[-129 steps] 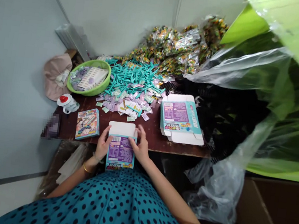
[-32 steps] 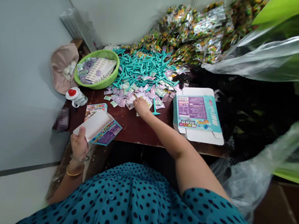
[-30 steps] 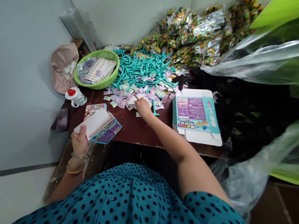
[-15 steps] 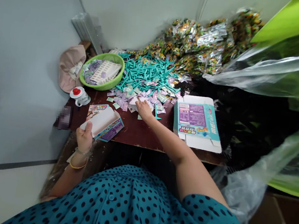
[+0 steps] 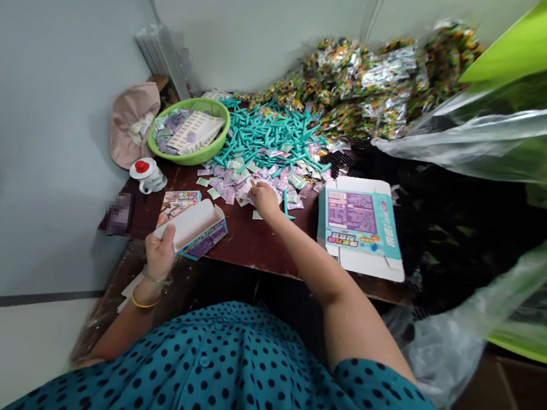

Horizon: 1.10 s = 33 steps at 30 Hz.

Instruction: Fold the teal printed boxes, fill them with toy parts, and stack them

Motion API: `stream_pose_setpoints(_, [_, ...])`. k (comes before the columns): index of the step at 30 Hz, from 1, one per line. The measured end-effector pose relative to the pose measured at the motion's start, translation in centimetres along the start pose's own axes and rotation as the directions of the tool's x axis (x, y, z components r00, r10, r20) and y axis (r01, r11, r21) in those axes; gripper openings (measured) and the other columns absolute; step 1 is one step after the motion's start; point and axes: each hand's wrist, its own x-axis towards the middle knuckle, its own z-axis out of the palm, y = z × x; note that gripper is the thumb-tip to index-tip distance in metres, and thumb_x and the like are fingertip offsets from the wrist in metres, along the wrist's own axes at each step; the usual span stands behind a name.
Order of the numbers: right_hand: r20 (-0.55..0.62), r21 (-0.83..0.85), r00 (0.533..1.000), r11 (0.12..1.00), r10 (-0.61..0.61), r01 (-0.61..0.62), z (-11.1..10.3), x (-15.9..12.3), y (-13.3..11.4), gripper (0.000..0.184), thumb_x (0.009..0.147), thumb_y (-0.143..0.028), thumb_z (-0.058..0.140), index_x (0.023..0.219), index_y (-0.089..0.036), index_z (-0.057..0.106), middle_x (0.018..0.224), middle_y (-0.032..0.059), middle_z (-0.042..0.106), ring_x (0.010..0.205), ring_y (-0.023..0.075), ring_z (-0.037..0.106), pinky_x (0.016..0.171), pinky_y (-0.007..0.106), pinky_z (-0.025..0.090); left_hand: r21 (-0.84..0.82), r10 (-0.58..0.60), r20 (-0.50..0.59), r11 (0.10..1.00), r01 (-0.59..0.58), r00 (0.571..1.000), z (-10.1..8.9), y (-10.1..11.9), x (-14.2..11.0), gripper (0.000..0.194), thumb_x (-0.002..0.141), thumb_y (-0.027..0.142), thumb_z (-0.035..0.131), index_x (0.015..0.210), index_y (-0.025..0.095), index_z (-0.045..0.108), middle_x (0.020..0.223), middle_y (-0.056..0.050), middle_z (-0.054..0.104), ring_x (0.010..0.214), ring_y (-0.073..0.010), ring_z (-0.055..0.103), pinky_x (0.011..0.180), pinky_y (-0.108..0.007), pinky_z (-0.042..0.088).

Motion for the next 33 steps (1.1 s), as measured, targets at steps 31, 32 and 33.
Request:
stream_pose_setpoints(31, [-0.370, 0.469, 0.888, 0.769, -0.275, 0.434, -9.5, -5.5, -11.0, 0.028, 0.096, -0.047, 0.067, 0.088, -0.022, 0.077, 0.085, 0.0027, 0.073, 0.082, 0.0188, 0.066, 0.084, 0.036, 0.053, -0.043, 0.037, 0.088, 0.999, -0.033, 0.995, 4.5, 3.1, 2.4, 0.066, 0.089, 0.079, 0.047, 0.063, 0.020, 0.061, 0.059, -0.003, 0.060, 0.062, -0.0189, 0.058, 0.063, -0.032, 0.051])
stream_pose_setpoints(32, [-0.345, 0.401, 0.878, 0.793, -0.332, 0.458, -8.9, -5.5, -11.2, 0.025, 0.096, -0.045, 0.067, 0.090, -0.022, 0.077, 0.092, 0.0043, 0.074, 0.093, 0.0217, 0.067, 0.094, 0.041, 0.051, -0.048, 0.023, 0.094, 0.999, -0.019, 0.995, 4.7, 3.0, 2.4, 0.067, 0.089, 0.079, 0.047, 0.063, 0.020, 0.061, 0.058, -0.003, 0.059, 0.060, -0.0184, 0.057, 0.062, -0.032, 0.050])
stream_pose_setpoints(33, [-0.314, 0.324, 0.869, 0.817, -0.383, 0.477, -8.2, -5.6, -11.4, 0.023, 0.095, -0.043, 0.068, 0.093, -0.023, 0.078, 0.101, 0.0060, 0.074, 0.106, 0.0253, 0.065, 0.105, 0.047, 0.045, -0.051, -0.001, 0.089, 0.999, 0.005, 0.996, 4.8, 2.8, 2.5, 0.067, 0.089, 0.080, 0.047, 0.062, 0.020, 0.061, 0.057, -0.002, 0.057, 0.058, -0.0179, 0.056, 0.059, -0.031, 0.049])
